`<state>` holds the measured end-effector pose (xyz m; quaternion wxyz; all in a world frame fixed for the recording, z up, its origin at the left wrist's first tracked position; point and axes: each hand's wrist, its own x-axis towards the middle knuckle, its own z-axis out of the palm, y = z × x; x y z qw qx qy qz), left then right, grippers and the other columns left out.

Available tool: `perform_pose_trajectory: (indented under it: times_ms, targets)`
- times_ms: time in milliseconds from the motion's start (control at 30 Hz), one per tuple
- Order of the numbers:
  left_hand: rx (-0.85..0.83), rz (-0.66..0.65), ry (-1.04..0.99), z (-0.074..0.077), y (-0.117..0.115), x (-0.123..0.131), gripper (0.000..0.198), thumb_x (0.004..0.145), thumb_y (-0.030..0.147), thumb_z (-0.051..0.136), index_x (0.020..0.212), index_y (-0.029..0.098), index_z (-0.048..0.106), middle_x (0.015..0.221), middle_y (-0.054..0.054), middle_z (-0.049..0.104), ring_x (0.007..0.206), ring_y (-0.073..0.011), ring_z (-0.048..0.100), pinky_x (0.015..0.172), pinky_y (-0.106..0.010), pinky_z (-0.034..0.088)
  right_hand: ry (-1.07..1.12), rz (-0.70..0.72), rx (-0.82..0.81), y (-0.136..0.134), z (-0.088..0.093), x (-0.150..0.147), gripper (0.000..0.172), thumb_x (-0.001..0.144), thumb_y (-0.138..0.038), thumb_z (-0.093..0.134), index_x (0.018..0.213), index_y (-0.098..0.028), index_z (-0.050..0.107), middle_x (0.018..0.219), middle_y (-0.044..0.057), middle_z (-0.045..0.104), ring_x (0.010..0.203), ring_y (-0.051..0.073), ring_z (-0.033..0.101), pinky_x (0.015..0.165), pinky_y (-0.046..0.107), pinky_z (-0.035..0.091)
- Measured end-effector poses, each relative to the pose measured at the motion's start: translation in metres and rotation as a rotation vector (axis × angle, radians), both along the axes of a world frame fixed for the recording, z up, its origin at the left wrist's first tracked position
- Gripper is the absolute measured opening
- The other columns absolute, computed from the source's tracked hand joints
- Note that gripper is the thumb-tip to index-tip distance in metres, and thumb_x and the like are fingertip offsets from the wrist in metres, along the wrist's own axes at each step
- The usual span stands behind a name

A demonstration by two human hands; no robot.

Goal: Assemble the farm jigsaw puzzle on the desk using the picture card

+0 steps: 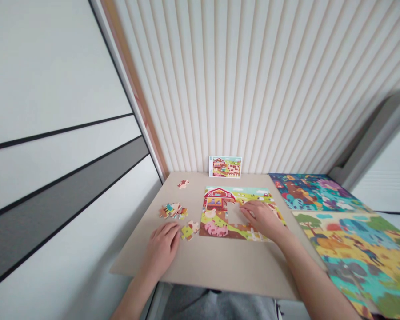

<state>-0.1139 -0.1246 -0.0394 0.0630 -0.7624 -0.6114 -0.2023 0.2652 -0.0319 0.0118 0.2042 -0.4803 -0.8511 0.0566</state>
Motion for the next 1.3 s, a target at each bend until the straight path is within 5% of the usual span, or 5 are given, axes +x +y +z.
perform_pose_trajectory:
  times_ms: [200,500,700,1067,1300]
  targets:
    - [0.033,0.022,0.068,0.010,0.038,-0.020,0.042,0.099,0.034,0.046,0.140,0.027,0.053,0.146,-0.009,0.052,0.133,-0.0289,0.048,0.108,-0.047,0.042,-0.028,0.014,-0.015,-0.003,-0.001,-0.002,0.035,0.103,-0.037,0.041,0.097,-0.024,0.074,0.103,0.007,0.073,0.100,0.023,0.065,0.094,0.033,0.042]
    - [-0.116,0.014,0.131,0.020,0.082,-0.038,0.054,0.094,0.055,0.053,0.142,0.030,0.051,0.142,-0.013,0.055,0.130,-0.0305,0.051,0.107,-0.045,0.039,-0.037,0.026,-0.035,-0.002,-0.006,-0.004,0.035,0.103,-0.037,0.042,0.103,-0.025,0.075,0.104,0.008,0.073,0.103,0.024,0.064,0.097,0.035,0.041]
    - [-0.180,-0.169,0.146,0.020,0.093,-0.036,0.038,0.099,0.045,0.048,0.133,0.034,0.060,0.154,-0.009,0.042,0.142,-0.0288,0.038,0.117,-0.057,0.022,-0.027,0.032,-0.059,-0.006,-0.002,-0.007,0.039,0.103,-0.040,0.040,0.100,-0.024,0.076,0.099,0.009,0.073,0.101,0.025,0.064,0.097,0.034,0.041]
    - [-0.098,-0.304,0.099,0.017,0.099,-0.016,0.030,0.104,0.034,0.041,0.124,0.027,0.062,0.132,-0.004,0.062,0.125,-0.0195,0.054,0.117,-0.045,0.029,-0.038,0.037,-0.044,-0.004,-0.003,-0.006,0.036,0.103,-0.035,0.041,0.103,-0.024,0.074,0.102,0.008,0.072,0.102,0.023,0.063,0.096,0.034,0.041]
    - [0.042,-0.256,0.224,0.044,0.101,0.018,0.034,0.105,0.028,0.035,0.087,0.019,0.062,0.087,-0.008,0.068,0.090,-0.0226,0.063,0.089,-0.039,0.048,-0.023,0.012,-0.059,-0.008,0.001,-0.008,0.035,0.103,-0.036,0.042,0.106,-0.024,0.074,0.106,0.009,0.073,0.106,0.024,0.064,0.099,0.036,0.041]
